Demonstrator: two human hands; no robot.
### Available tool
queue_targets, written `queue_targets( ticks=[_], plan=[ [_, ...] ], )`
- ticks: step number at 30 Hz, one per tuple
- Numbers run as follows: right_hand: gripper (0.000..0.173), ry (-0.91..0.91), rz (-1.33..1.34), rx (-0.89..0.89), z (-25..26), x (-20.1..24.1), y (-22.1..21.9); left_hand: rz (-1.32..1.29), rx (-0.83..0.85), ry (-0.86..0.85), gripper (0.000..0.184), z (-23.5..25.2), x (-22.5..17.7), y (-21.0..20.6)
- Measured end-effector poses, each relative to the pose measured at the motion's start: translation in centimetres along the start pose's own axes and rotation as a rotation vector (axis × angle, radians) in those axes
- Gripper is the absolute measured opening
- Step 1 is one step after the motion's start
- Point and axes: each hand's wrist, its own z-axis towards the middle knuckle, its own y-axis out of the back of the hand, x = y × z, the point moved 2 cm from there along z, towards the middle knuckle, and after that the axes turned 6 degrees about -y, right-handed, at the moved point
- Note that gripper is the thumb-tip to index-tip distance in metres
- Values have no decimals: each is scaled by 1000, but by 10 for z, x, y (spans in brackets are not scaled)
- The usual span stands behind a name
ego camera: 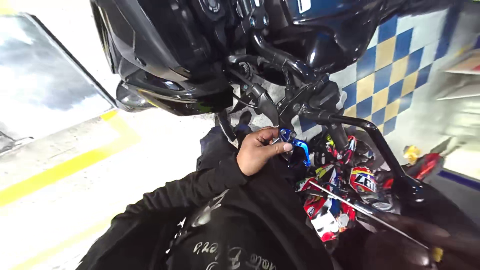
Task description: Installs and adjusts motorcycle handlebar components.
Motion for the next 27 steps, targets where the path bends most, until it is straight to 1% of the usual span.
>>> queue_targets(
  ticks=[2,3,5,7,10,13,18,21,23,25,27],
  plan=[
    [33,77,-111,4,0,-2,0,4,13,31,18,0,-2,2],
    [30,97,-221,15,3,0,-3,8,18,46,17,0,-3,2],
    [30,101,-334,55,9,2,-9,-3,22,73,18,1,-5,2],
    [34,112,-293,83,12,-4,-15,-21,24,86,19,1,-5,3],
    [32,135,-135,111,18,-22,-29,-10,20,100,21,-1,-3,3],
    [29,167,-129,129,20,-32,-41,-20,11,94,20,0,-1,3],
    [31,195,-204,72,17,-42,-47,-50,20,76,19,0,-1,3],
    [33,200,-238,75,18,-41,-47,-56,26,71,18,0,-1,3],
    [33,216,-348,93,17,-36,-44,-55,32,64,17,0,-1,4],
    [37,190,-451,144,20,-23,-39,-47,33,73,17,1,-2,5],
    [33,184,-521,141,23,-12,-32,-38,37,85,17,2,-3,5]
  ],
)
